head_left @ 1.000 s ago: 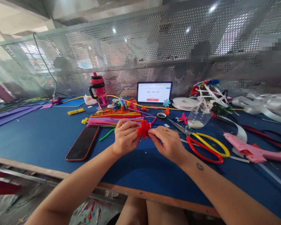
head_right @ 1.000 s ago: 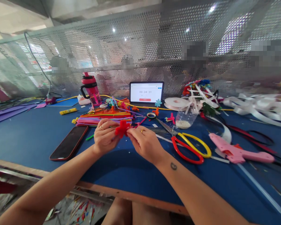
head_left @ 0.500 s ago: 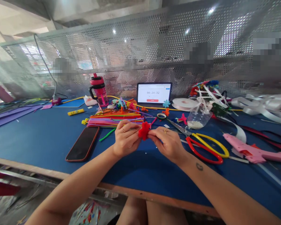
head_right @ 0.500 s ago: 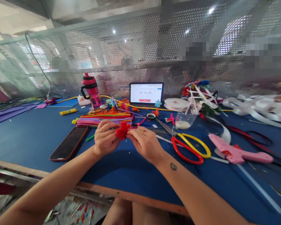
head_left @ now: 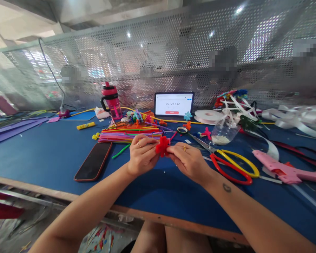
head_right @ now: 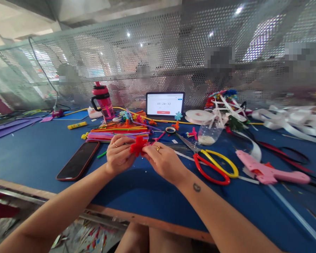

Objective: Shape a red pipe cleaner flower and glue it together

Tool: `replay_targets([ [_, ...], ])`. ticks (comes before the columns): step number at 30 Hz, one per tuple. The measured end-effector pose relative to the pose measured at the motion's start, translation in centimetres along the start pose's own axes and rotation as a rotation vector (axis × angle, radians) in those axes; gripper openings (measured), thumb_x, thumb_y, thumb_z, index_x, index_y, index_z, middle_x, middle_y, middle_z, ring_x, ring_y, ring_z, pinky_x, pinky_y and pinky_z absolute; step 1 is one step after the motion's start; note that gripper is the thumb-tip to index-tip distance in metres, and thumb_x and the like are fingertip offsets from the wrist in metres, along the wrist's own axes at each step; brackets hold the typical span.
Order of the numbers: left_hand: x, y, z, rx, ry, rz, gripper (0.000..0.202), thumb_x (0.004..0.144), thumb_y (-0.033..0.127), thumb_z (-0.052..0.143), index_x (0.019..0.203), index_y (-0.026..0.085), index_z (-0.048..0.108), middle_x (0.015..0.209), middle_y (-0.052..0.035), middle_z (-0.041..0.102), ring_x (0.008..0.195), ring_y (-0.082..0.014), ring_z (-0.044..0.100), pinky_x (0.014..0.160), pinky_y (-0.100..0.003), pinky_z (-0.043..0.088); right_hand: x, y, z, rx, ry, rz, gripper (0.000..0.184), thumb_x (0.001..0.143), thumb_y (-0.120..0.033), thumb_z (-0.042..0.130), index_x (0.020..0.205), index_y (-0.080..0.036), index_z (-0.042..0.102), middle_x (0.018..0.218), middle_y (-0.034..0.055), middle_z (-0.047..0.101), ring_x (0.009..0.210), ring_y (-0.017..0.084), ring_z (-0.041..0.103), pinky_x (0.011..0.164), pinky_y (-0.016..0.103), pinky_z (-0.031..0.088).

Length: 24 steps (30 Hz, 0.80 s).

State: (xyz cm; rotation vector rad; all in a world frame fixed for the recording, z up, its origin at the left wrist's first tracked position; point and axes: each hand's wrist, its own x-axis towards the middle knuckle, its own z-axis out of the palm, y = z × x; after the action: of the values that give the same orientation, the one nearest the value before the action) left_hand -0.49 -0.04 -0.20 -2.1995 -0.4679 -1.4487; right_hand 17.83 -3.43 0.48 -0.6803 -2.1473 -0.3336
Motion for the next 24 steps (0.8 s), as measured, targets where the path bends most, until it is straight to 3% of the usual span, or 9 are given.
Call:
replay_targets([
  [6, -0.04, 0.02, -0.06, 0.002, -0.006, -0.002, 0.01, 0.071, 0.013, 0.064, 0.078, 0.019, 0.06, 0.069, 0.0027, 0.07, 0.076, -0.0137, 0.064, 0.076, -0.032, 0.045, 0.14, 0.27, -0.19, 0.024, -0.048, -0.061, 0.01, 0.088, -0.014, 0.045, 0.092, -0.015, 0.054, 0.075, 0.0056, 0.065, 0.072, 0.015, 0.057, 0.067, 0.025, 0.048],
  [13, -0.16, 0.22, 0.08, -0.006, -0.008, 0.021, 0.008, 0.072, 0.014, 0.063, 0.077, 0.019, 0.059, 0.072, 0.0027, 0.07, 0.079, -0.014, 0.065, 0.076, -0.032, 0.045, 0.07, -0.02, -0.01, 0.073, -0.042, 0.043, 0.008, 0.088, -0.021, 0.048, 0.085, -0.017, 0.055, 0.071, 0.004, 0.063, 0.067, 0.014, 0.055, 0.064, 0.024, 0.045],
  [24, -0.08, 0.51, 0.04, -0.025, -0.025, 0.028, 0.007, 0.072, 0.014, 0.063, 0.073, 0.018, 0.058, 0.07, 0.0021, 0.07, 0.078, -0.0133, 0.065, 0.075, -0.031, 0.044, 0.06, -0.22, 0.17, 0.079, -0.021, 0.043, 0.012, 0.088, -0.021, 0.046, 0.078, -0.018, 0.052, 0.066, 0.0022, 0.06, 0.063, 0.013, 0.052, 0.062, 0.023, 0.042],
])
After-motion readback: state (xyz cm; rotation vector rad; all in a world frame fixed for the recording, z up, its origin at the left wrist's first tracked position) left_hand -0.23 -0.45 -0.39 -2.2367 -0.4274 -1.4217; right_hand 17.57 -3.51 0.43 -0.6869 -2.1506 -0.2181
